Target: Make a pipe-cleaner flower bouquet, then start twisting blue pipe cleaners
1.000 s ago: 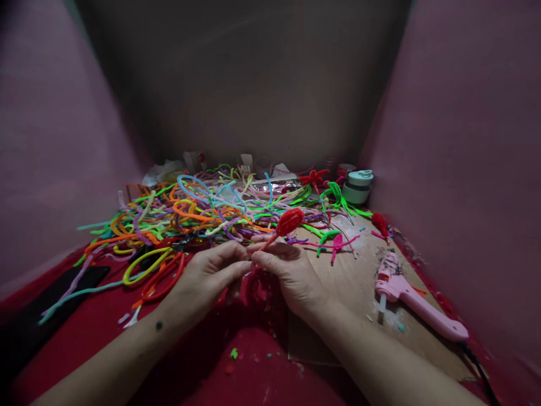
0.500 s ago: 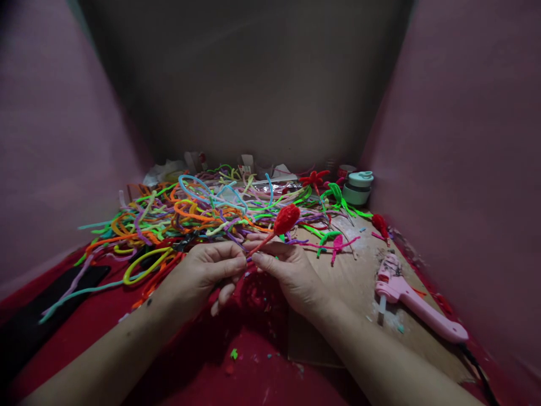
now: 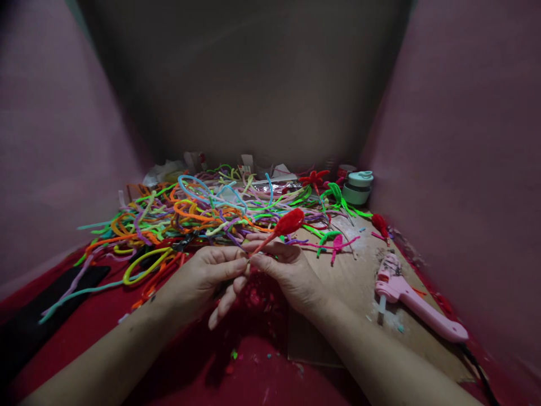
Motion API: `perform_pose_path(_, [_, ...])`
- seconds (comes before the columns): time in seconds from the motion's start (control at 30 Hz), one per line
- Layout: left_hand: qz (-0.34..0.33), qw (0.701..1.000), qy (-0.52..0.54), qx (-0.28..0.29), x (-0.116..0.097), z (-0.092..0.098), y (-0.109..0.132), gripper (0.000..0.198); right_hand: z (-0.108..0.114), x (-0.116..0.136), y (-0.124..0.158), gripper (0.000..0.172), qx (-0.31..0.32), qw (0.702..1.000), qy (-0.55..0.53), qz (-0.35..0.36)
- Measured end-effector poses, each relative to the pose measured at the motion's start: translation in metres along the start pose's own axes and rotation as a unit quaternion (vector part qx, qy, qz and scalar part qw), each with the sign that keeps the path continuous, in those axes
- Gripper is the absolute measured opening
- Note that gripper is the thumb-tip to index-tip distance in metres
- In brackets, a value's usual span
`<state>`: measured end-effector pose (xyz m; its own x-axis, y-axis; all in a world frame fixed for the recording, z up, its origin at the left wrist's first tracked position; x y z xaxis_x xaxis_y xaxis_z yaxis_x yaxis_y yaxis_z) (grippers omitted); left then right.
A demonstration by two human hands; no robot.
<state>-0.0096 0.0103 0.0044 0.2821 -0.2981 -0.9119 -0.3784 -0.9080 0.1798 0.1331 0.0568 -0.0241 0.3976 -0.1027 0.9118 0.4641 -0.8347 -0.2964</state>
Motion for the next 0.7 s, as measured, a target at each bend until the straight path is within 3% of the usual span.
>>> perform_pose_path(0.27, [0.017,0.999,0.021,0.042,0.0055,0.0011,-0.0001,0.022,-0.0025,0.0017,0.0034,0.011,0.018,0.998,-0.056,-0.008])
perform_pose_path(0.47, [0.024,0.999,-0.014,0.017,0.0051,0.0025,-0.0026,0.022,-0.0038,-0.0002,0.004,0.011,-0.017,0.996,-0.088,-0.021])
perform_pose_path(0.57, [-0.024,0.991,-0.126,-0.034,0.0005,0.0003,-0.0029,0.025,-0.0012,-0.0044,0.0025,0.011,-0.048,0.995,-0.084,-0.04])
perform_pose_path(0.7, [-0.101,0.952,-0.249,-0.148,-0.0033,-0.0037,-0.002,0.012,0.0001,-0.0068,0.001,0.006,-0.083,0.993,-0.084,-0.024])
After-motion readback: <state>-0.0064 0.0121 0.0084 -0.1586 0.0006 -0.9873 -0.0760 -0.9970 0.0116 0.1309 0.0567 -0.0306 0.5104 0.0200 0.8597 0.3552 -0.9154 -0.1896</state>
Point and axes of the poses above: each hand's wrist, its own y-axis away from the middle knuckle, its own z-axis out of the back of the hand, x = y × z, the point moved 1 cm from there along -y, towards the middle knuckle
